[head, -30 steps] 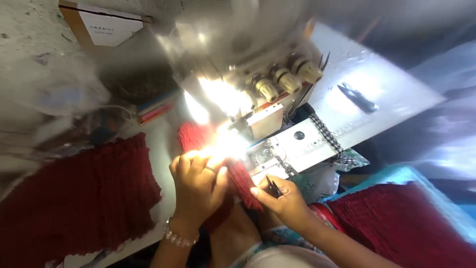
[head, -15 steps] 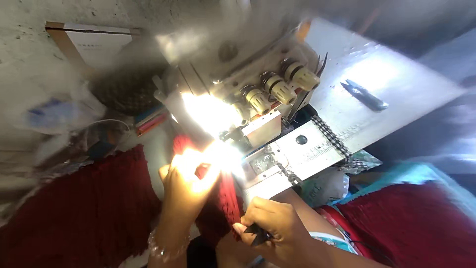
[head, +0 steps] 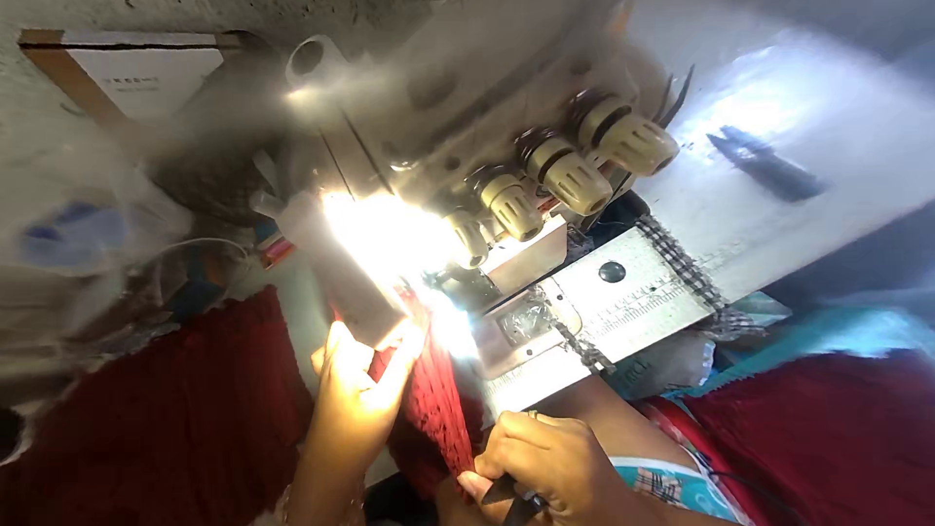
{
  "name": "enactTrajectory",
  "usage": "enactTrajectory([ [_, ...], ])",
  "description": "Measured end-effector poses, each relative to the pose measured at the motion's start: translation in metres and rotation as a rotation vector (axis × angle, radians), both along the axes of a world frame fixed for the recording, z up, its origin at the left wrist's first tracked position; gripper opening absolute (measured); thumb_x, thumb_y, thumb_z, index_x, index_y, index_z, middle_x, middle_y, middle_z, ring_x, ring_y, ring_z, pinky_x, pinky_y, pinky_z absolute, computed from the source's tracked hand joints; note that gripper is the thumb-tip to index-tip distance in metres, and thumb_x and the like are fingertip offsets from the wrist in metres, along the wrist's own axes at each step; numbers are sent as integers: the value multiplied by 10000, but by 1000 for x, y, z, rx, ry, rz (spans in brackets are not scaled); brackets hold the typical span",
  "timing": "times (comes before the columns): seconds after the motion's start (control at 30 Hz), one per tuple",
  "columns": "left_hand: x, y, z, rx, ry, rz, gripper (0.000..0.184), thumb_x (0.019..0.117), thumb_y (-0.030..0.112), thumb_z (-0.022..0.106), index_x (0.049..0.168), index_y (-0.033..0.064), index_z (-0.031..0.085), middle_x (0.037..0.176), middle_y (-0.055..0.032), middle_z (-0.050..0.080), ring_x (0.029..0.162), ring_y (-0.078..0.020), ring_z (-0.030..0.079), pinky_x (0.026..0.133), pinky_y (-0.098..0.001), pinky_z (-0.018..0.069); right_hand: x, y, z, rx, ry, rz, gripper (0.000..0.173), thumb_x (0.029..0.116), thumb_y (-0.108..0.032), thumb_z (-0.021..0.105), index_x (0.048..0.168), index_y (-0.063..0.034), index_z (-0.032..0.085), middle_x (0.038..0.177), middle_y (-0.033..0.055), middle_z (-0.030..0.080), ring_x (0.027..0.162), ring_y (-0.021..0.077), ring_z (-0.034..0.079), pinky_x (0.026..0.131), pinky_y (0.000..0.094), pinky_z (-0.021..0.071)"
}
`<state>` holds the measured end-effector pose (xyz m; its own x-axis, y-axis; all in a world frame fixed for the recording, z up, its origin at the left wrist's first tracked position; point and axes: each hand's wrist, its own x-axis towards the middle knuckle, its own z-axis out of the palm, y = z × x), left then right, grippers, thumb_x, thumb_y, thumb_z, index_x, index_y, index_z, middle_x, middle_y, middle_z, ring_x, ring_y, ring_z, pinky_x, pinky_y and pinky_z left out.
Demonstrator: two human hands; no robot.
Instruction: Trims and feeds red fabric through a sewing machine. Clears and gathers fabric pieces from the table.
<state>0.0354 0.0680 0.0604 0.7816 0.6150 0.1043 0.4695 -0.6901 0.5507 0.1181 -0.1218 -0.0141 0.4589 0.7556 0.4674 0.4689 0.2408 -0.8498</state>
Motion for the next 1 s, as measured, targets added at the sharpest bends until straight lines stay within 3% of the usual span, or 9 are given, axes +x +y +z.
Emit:
enactTrajectory([
  [0.1,-3,2,-5,38,-17,-23,194,932,311,622,879,160,732,916,89,659,989,-49,577,942,-448,348,0,1,0,1,9,10,229,973,-258,667,809,-100,674,720,24,613,646,98,576,533,201,432],
  [0.5,0,-3,-8,37,-61,29,184,925,330,627,864,194,735,898,109,651,985,-29,571,954,-458,326,3,-1,-4,-38,58,38,212,966,-251,671,823,-95,675,728,29,618,652,98,579,533,204,432],
  [0.63,13,-26,-14,318,-72,129,234,927,356,628,839,169,737,818,50,661,879,-96,586,896,-486,322,13,-11,-11,-58,235,35,234,951,-261,698,819,-70,670,716,27,594,647,26,549,557,132,429],
  [0.7,17,-38,-16,493,-90,176,226,920,337,639,837,170,767,828,7,711,897,-152,605,892,-490,306,18,-17,-14,-85,288,33,247,950,-256,696,810,-54,671,713,19,584,644,-19,522,557,91,400],
  [0.83,12,-45,-21,677,-142,157,198,932,330,669,841,220,805,857,11,739,927,-173,601,899,-455,288,18,-18,-16,-79,325,39,228,942,-233,700,814,-47,673,718,8,584,649,-53,513,556,65,390],
  [1.0,-1,-51,-23,722,-69,52,323,1032,368,521,1015,225,810,1040,-5,769,1043,-203,624,962,-458,307,19,-22,-12,-80,358,34,224,945,-213,696,813,-35,668,729,8,597,670,-59,531,575,63,408],
])
